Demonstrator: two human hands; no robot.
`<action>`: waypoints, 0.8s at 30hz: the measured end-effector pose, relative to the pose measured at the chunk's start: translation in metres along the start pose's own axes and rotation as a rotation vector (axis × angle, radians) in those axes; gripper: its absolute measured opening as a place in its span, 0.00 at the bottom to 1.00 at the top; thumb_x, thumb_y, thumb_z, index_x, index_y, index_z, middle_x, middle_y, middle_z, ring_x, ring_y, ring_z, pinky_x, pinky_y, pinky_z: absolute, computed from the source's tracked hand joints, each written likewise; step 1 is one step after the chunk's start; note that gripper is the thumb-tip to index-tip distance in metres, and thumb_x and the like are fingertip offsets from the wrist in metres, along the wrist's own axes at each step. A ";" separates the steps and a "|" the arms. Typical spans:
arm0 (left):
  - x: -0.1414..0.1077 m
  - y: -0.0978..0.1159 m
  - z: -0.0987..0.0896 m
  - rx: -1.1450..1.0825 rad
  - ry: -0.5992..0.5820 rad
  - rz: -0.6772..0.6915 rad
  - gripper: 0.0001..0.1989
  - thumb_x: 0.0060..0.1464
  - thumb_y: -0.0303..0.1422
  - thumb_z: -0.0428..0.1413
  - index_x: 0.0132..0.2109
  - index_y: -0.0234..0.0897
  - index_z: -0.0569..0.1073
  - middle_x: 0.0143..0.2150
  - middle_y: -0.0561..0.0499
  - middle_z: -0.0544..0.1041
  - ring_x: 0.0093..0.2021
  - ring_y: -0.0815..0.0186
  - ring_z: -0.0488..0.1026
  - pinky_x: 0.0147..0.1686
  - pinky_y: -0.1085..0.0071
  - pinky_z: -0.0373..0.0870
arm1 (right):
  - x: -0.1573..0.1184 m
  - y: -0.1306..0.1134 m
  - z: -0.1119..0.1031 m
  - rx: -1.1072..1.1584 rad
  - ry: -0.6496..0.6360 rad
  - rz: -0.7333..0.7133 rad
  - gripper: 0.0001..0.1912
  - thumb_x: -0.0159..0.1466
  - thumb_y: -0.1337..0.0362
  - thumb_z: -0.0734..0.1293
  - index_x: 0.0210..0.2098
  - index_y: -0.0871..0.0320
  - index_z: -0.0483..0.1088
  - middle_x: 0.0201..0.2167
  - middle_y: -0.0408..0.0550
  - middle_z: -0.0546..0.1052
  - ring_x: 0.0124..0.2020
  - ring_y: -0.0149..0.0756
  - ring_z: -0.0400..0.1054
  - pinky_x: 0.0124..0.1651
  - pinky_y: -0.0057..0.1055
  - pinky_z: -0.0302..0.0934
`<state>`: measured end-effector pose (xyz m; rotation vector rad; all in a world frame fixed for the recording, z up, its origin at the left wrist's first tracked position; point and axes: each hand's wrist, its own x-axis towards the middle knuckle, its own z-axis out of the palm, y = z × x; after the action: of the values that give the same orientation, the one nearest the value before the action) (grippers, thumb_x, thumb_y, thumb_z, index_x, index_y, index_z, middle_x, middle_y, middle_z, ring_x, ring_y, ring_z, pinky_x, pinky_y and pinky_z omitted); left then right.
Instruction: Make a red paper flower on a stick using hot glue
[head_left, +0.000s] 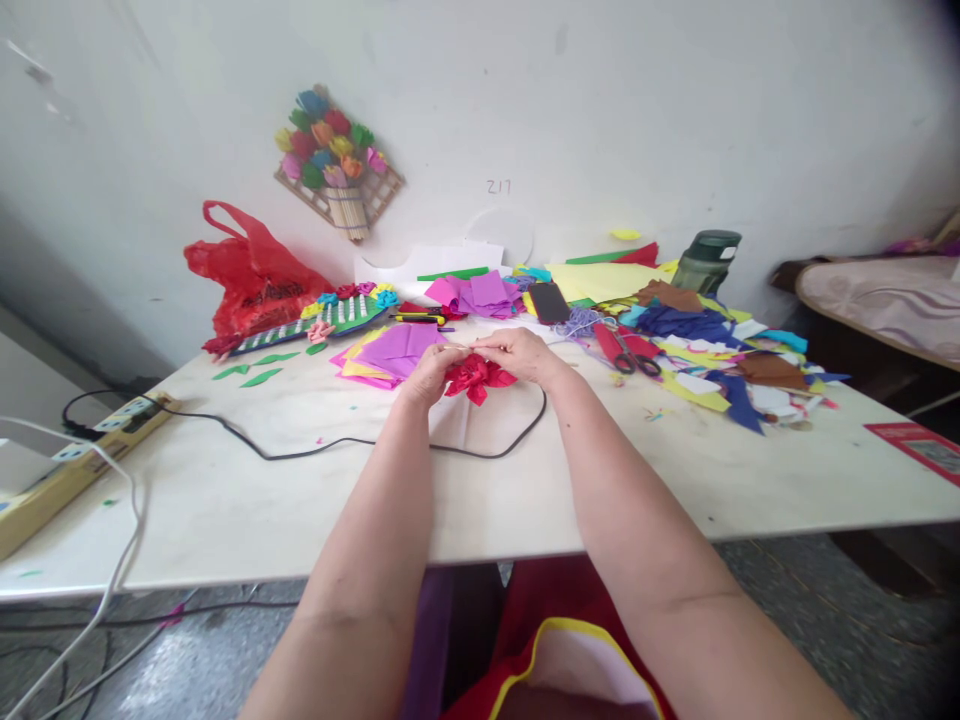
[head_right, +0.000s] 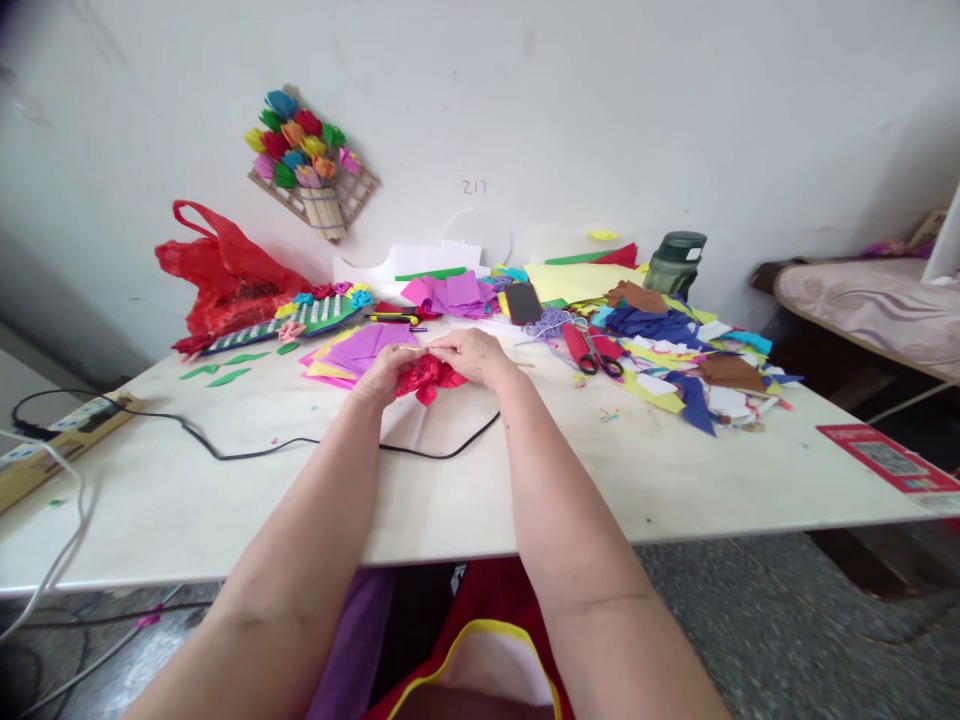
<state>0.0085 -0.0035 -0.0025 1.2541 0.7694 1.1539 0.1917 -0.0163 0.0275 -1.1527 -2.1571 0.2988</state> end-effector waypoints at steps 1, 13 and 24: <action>0.000 0.000 0.000 0.011 -0.006 0.002 0.09 0.40 0.33 0.63 0.24 0.33 0.72 0.21 0.53 0.69 0.22 0.71 0.65 0.25 0.73 0.59 | 0.001 -0.001 0.000 -0.017 0.002 -0.004 0.12 0.65 0.64 0.67 0.45 0.49 0.81 0.47 0.45 0.82 0.49 0.40 0.75 0.52 0.35 0.66; 0.000 0.001 0.001 0.065 -0.054 0.033 0.13 0.38 0.36 0.63 0.21 0.35 0.68 0.19 0.54 0.64 0.21 0.73 0.59 0.22 0.73 0.52 | 0.003 -0.002 0.001 -0.051 0.040 -0.016 0.10 0.64 0.64 0.68 0.40 0.52 0.82 0.38 0.47 0.81 0.40 0.34 0.72 0.42 0.28 0.61; -0.002 0.003 0.003 0.034 -0.035 0.020 0.12 0.38 0.35 0.63 0.21 0.35 0.67 0.19 0.55 0.63 0.21 0.73 0.59 0.23 0.73 0.54 | 0.004 -0.003 0.001 -0.103 0.068 -0.093 0.11 0.64 0.66 0.67 0.38 0.52 0.83 0.36 0.47 0.79 0.38 0.35 0.71 0.39 0.29 0.60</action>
<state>0.0104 -0.0066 0.0006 1.3097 0.7546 1.1357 0.1873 -0.0151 0.0302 -1.0980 -2.1796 0.1067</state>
